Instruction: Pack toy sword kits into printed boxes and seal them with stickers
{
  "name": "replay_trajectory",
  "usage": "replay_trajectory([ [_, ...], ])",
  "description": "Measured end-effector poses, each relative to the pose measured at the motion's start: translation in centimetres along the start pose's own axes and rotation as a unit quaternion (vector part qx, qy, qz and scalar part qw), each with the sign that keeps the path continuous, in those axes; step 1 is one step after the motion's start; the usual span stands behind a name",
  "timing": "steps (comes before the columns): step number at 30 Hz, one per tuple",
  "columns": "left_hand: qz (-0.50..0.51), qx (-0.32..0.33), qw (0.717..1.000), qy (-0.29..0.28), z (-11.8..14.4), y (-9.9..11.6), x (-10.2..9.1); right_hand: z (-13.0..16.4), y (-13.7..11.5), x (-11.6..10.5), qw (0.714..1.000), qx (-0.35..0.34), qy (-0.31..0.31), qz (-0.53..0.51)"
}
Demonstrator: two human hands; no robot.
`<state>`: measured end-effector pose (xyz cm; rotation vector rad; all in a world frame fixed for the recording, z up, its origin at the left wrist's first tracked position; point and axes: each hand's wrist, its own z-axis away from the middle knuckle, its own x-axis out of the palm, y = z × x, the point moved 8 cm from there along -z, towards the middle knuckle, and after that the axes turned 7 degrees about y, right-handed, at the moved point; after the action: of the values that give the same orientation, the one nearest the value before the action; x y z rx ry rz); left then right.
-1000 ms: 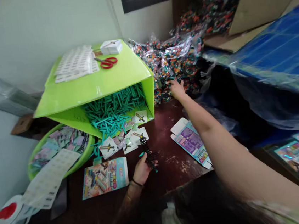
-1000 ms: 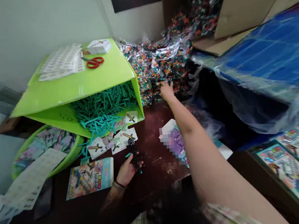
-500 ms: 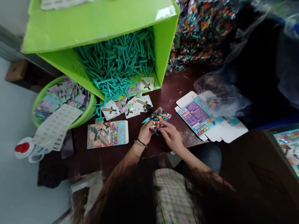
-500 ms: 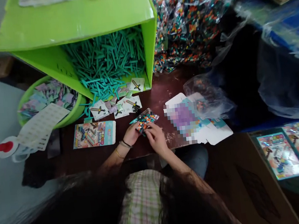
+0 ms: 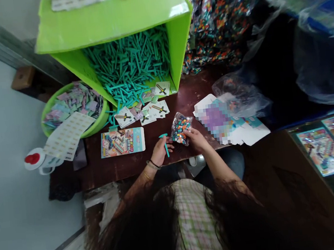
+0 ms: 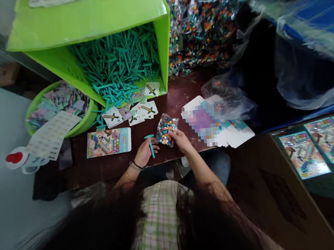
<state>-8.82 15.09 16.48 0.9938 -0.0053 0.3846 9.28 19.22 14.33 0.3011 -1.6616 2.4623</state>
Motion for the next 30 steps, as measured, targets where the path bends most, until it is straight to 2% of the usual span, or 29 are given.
replay_trajectory([
  [2,-0.007,0.071,0.995,0.07,-0.1,1.2,-1.8,-0.5,0.2,-0.9,0.999,-0.014,0.021,0.044],
  [3,-0.018,0.112,0.989,0.092,-0.1,1.9,-2.1,-0.6,0.3,-0.8,0.996,-0.026,0.016,0.08],
  [5,-0.061,0.18,0.977,0.093,-0.1,2.9,-1.2,-0.6,0.5,0.6,0.989,-0.053,-0.029,0.137],
  [8,-0.131,0.227,0.961,0.091,-1.0,3.2,1.4,-0.1,0.8,3.4,0.983,-0.086,-0.086,0.136],
  [12,-0.129,0.239,0.951,0.146,-2.3,2.7,2.6,0.4,0.5,4.1,0.976,-0.139,-0.029,0.168],
  [16,-0.06,0.199,0.971,0.115,-3.2,1.2,2.8,0.3,0.0,3.9,0.949,-0.132,-0.023,0.285],
  [18,-0.057,0.191,0.975,0.1,-3.3,0.7,2.9,0.0,-0.2,3.8,0.919,-0.113,-0.019,0.376],
  [21,-0.097,0.212,0.97,0.073,-2.7,1.1,3.5,-0.6,-0.7,3.8,0.871,-0.079,0.002,0.486],
  [22,-0.119,0.226,0.965,0.06,-2.1,1.4,3.7,-0.8,-0.9,3.7,0.864,-0.074,0.007,0.498],
  [24,-0.18,0.272,0.945,0.033,-0.3,2.6,3.6,-1.1,-1.0,3.6,0.869,-0.069,0.005,0.49],
  [26,-0.26,0.329,0.907,0.023,2.1,4.1,2.3,-1.5,-0.9,3.1,0.884,-0.064,-0.005,0.464],
  [27,-0.302,0.351,0.886,0.03,3.2,4.8,1.0,-1.7,-0.7,2.6,0.892,-0.061,-0.008,0.448],
  [28,-0.336,0.358,0.87,0.054,4.0,5.6,-0.9,-1.9,-0.5,2.0,0.901,-0.058,-0.01,0.431],
  [30,-0.369,0.348,0.849,0.148,5.2,7.6,-6.1,-2.2,-0.1,1.0,0.918,-0.064,-0.015,0.391],
])
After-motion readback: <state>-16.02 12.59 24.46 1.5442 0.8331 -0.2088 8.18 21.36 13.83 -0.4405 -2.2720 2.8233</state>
